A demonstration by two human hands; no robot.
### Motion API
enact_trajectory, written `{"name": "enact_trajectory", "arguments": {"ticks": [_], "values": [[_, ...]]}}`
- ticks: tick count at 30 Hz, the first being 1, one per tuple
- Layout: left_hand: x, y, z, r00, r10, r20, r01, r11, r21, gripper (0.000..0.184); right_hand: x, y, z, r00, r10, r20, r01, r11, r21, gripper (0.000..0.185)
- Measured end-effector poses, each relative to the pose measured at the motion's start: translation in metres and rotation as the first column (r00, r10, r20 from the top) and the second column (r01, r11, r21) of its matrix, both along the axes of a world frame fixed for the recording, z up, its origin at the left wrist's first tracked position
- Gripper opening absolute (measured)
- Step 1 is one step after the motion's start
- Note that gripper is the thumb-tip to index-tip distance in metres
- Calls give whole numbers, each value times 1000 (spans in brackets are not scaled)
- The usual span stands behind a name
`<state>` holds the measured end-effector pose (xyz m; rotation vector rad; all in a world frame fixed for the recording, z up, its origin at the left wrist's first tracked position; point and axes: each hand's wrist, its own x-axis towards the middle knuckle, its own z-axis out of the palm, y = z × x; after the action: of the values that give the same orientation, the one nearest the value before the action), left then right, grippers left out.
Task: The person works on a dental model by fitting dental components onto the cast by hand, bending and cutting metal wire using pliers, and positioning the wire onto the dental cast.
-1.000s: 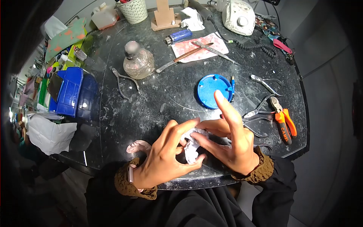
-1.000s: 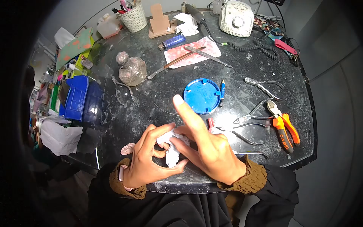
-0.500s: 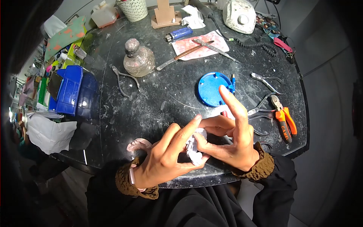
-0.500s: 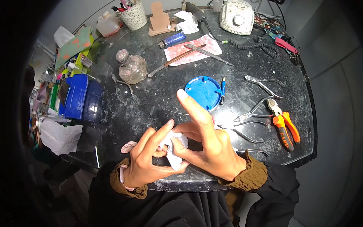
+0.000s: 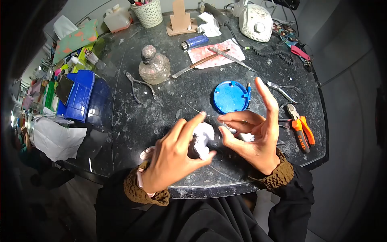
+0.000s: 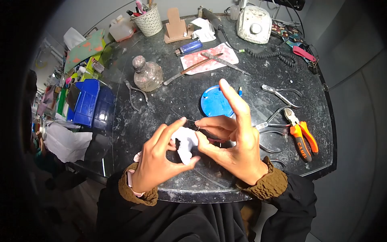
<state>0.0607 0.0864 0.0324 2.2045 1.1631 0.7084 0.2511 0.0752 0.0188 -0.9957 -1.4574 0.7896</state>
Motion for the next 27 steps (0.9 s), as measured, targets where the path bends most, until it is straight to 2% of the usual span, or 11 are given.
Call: {"name": "enact_trajectory", "arguments": {"ticks": [3,5,10,13,14,16,18,19,22,25,27], "values": [[-6,7,4,987,122,-102,-113,990,83,77,5,-1,7,979,66,194,-86,991,100,102],[-12,10,8,952,155,-264,-141,987,72,72,7,-4,7,953,100,287,-150,976,157,100],[-16,-1,19,910,265,-319,-224,961,162,63,6,-5,15,903,39,427,-198,921,334,97],[-17,-8,21,988,148,39,-153,953,263,45,9,-11,19,825,-55,562,-218,887,407,96],[-11,-15,27,979,96,180,-136,964,228,27,9,-12,15,826,-72,559,-224,868,443,94],[-7,-28,34,969,65,237,-115,972,206,19,10,-14,20,803,-45,594,-288,844,453,95],[-4,-37,32,955,62,291,-128,968,215,22,7,-22,32,836,41,548,-298,872,389,101],[-7,-38,31,970,-4,245,-72,951,300,25,5,-27,38,851,82,520,-303,883,357,104],[-12,-36,36,982,-147,120,62,845,531,33,5,-39,49,913,383,138,-383,923,-27,104],[-17,-39,39,964,-256,73,183,836,517,33,10,-51,59,866,481,-139,-500,825,-262,104],[-19,-46,33,951,-309,28,260,843,471,29,13,-60,60,857,480,-185,-514,792,-328,105]]}}
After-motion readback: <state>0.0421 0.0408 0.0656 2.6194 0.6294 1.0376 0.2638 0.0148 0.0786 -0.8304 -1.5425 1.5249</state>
